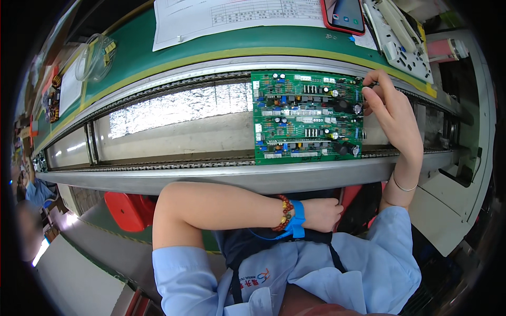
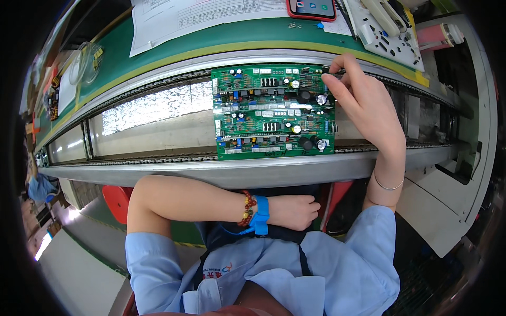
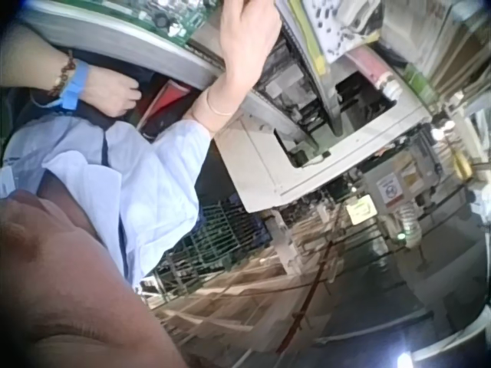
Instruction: The person handles small electronic components and circuit boards at a workstation. They pick up a green circuit board from a tray, place it on the table, and manipulate it with their hands, appearing to adjust or inspect specific areas. The person then moves the board to a machine and repeats the process with another board.
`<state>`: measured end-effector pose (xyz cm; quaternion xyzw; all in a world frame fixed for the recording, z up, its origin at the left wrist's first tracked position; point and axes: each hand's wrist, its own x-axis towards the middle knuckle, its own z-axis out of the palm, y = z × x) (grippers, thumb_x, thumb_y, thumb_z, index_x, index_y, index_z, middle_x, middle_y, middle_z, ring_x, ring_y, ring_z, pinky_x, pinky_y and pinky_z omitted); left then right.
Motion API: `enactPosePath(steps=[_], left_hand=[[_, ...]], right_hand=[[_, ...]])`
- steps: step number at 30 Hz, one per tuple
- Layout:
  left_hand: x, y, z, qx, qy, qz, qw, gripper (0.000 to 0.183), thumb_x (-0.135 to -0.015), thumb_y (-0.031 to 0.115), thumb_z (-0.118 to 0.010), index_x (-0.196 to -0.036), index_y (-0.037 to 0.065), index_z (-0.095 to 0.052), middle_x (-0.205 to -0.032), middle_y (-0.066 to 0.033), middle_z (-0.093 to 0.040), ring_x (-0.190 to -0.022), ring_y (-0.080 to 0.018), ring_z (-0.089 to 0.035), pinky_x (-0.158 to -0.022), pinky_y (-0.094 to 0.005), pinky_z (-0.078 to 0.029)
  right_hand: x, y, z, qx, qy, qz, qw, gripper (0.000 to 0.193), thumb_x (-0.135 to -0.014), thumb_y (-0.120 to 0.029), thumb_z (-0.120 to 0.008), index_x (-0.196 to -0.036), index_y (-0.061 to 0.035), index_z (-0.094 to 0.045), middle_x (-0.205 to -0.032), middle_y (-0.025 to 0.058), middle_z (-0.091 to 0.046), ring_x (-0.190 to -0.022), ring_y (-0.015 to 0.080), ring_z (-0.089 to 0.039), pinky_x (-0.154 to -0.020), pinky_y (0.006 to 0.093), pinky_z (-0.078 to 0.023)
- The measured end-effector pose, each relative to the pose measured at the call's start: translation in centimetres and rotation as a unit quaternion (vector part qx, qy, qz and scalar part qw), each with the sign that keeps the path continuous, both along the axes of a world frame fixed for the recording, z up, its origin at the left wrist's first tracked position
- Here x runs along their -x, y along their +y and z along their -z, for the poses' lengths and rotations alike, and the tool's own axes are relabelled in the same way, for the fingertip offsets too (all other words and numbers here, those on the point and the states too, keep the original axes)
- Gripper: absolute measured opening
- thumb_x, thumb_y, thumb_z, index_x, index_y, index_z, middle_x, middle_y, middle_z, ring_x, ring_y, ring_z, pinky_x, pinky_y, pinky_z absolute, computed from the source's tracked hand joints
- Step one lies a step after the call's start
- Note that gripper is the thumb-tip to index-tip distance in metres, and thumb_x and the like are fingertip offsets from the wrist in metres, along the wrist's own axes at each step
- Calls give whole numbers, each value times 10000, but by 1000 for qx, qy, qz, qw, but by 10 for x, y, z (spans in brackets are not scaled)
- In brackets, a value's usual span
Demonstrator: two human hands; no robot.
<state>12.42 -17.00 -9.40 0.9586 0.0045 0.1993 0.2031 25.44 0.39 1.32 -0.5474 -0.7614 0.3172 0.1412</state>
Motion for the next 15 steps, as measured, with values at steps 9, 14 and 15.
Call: enactPosePath(steps=[9,14,15], left_hand=[[-2,1,-2,-12,-6,-7,1000,94,-660,154,-577,-637,90,-642,-714,-11,-550,-763,-185,-505,-635,-281,-376],[-5,1,0,-3,-11,-5,1000,104,-660,154,-576,-646,79,-647,-719,-17,-557,-760,-191,-511,-635,-283,-379],[-5,1,1,-3,-8,-3,1000,105,-660,153,-576,-647,78,-648,-721,-18,-559,-760,-192,-513,-634,-283,-381]], right_hand=[[0,-1,-2,13,12,12,1000,230,-913,-260,-506,-995,-48,-473,-619,99,-556,-569,195,-575,-540,294,-408],[0,0,-2,18,14,12,1000,229,-918,-254,-497,-997,-42,-465,-621,102,-554,-578,195,-587,-547,298,-416],[0,0,-2,18,15,11,1000,230,-919,-254,-496,-998,-41,-464,-621,103,-555,-579,197,-588,-548,299,-417]])
